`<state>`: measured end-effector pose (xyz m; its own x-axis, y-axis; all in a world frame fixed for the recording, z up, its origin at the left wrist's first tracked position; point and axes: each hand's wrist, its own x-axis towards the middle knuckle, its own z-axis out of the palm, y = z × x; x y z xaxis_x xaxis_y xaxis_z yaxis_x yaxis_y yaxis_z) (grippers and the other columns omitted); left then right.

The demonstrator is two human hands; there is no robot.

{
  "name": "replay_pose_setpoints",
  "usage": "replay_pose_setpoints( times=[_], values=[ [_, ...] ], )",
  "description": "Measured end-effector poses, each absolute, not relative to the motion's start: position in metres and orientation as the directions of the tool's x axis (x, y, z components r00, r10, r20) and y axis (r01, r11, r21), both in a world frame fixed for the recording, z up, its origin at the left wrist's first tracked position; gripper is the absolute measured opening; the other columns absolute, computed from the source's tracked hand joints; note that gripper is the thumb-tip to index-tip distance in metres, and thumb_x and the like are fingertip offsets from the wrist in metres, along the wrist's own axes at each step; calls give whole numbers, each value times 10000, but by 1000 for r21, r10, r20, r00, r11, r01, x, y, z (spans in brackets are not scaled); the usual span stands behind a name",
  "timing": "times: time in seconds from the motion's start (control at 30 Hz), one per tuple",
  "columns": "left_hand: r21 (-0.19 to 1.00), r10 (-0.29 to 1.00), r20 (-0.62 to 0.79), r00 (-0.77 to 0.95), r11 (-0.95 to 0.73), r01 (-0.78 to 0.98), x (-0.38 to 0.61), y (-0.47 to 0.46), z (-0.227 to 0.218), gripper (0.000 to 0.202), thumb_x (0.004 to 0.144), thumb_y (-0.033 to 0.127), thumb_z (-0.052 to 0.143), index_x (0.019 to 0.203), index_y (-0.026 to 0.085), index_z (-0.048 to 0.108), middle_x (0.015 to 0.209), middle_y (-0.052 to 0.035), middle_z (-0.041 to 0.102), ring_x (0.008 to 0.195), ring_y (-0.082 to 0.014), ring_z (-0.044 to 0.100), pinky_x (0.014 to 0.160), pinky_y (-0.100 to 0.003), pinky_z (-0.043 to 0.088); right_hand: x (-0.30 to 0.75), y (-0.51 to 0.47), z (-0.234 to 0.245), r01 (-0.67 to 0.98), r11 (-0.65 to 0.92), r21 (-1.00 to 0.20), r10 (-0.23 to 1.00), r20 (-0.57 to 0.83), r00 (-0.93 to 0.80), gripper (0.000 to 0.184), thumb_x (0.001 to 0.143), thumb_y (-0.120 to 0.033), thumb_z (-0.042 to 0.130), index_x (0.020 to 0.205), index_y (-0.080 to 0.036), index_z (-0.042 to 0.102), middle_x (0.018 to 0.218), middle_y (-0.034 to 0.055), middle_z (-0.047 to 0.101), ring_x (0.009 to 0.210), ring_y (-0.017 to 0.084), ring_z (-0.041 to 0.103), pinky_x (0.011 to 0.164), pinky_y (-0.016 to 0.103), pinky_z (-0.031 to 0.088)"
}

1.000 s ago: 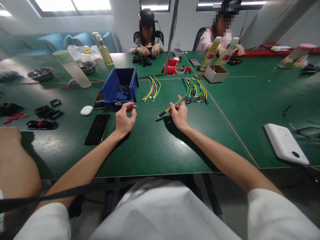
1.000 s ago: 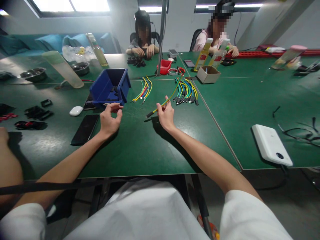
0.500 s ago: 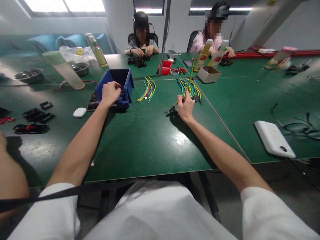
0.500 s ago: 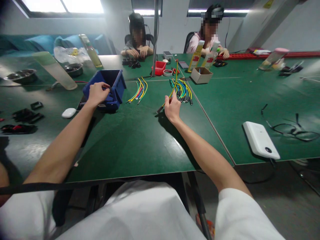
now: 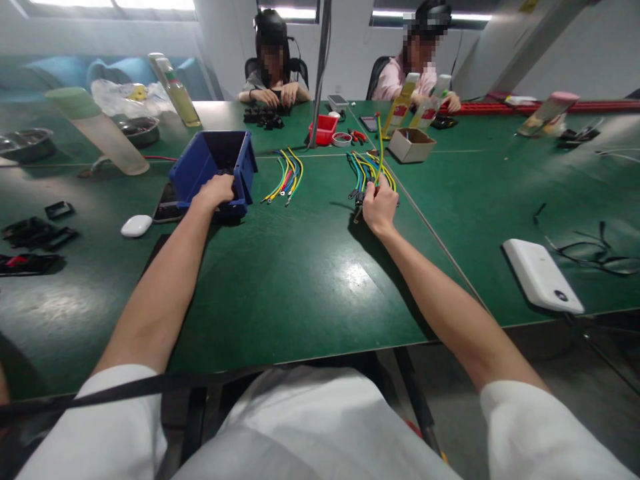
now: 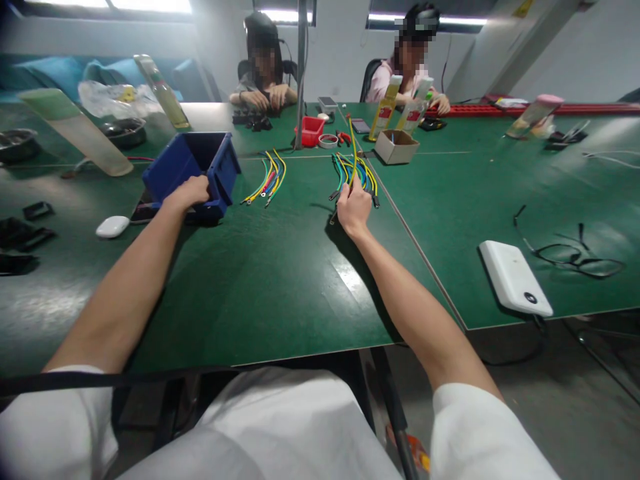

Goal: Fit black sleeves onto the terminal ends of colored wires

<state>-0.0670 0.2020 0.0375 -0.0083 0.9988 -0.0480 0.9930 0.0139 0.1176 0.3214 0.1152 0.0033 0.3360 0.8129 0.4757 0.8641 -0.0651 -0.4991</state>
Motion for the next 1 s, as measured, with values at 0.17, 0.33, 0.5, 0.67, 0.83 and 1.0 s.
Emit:
replay_pose_setpoints(
  times=[0.17, 0.33, 0.5, 0.67, 0.83, 1.0],
  values=[
    [44, 996, -48, -72, 74, 996, -63, 200, 39, 493, 714, 161, 640, 1197, 60, 631, 1191, -296, 630, 1093, -457, 624, 894, -491, 506, 338, 126, -5, 886, -197, -420, 816, 430, 386, 433, 981, -308, 351, 1290, -111, 583, 1034, 193, 698, 967, 307, 649, 877, 425, 462],
    [42, 997, -37, -74, 75, 996, -62, 200, 41, 490, 685, 128, 629, 1169, 58, 646, 1169, -287, 643, 1088, -435, 631, 902, -469, 512, 344, 133, -11, 878, -275, -391, 820, 382, 427, 356, 968, -308, 401, 1149, -131, 650, 1010, 189, 701, 957, 318, 658, 844, 430, 487],
    [28, 995, -99, 0, 3, 1000, -67, 204, 38, 464, 667, 123, 620, 1127, 84, 667, 1087, -246, 678, 1028, -388, 660, 868, -409, 526, 342, 135, -10, 871, -291, -397, 830, 348, 436, 357, 980, -307, 394, 1136, -110, 647, 1037, 214, 691, 1009, 331, 655, 872, 459, 484],
    [25, 999, -25, -42, 43, 999, -66, 202, 37, 507, 667, 154, 624, 1169, 89, 654, 1123, -247, 671, 1048, -390, 644, 884, -423, 518, 343, 137, -11, 864, -314, -394, 817, 351, 457, 356, 962, -306, 423, 1111, -92, 666, 1028, 226, 695, 1003, 340, 664, 854, 448, 492],
    [38, 999, 3, -53, 53, 998, -66, 202, 36, 512, 667, 135, 605, 1175, 89, 654, 1149, -251, 665, 1050, -406, 644, 878, -445, 518, 345, 140, -12, 838, -350, -418, 806, 322, 497, 353, 954, -305, 448, 1107, -91, 682, 1037, 240, 697, 1009, 345, 665, 849, 456, 499],
    [45, 998, 12, -55, 55, 997, -67, 205, 35, 463, 675, 116, 601, 1132, 96, 673, 1087, -237, 686, 1014, -393, 658, 833, -417, 526, 346, 140, -12, 833, -361, -420, 810, 301, 503, 358, 957, -317, 467, 1134, -90, 680, 1059, 246, 692, 1040, 363, 664, 875, 489, 498]
  ],
)
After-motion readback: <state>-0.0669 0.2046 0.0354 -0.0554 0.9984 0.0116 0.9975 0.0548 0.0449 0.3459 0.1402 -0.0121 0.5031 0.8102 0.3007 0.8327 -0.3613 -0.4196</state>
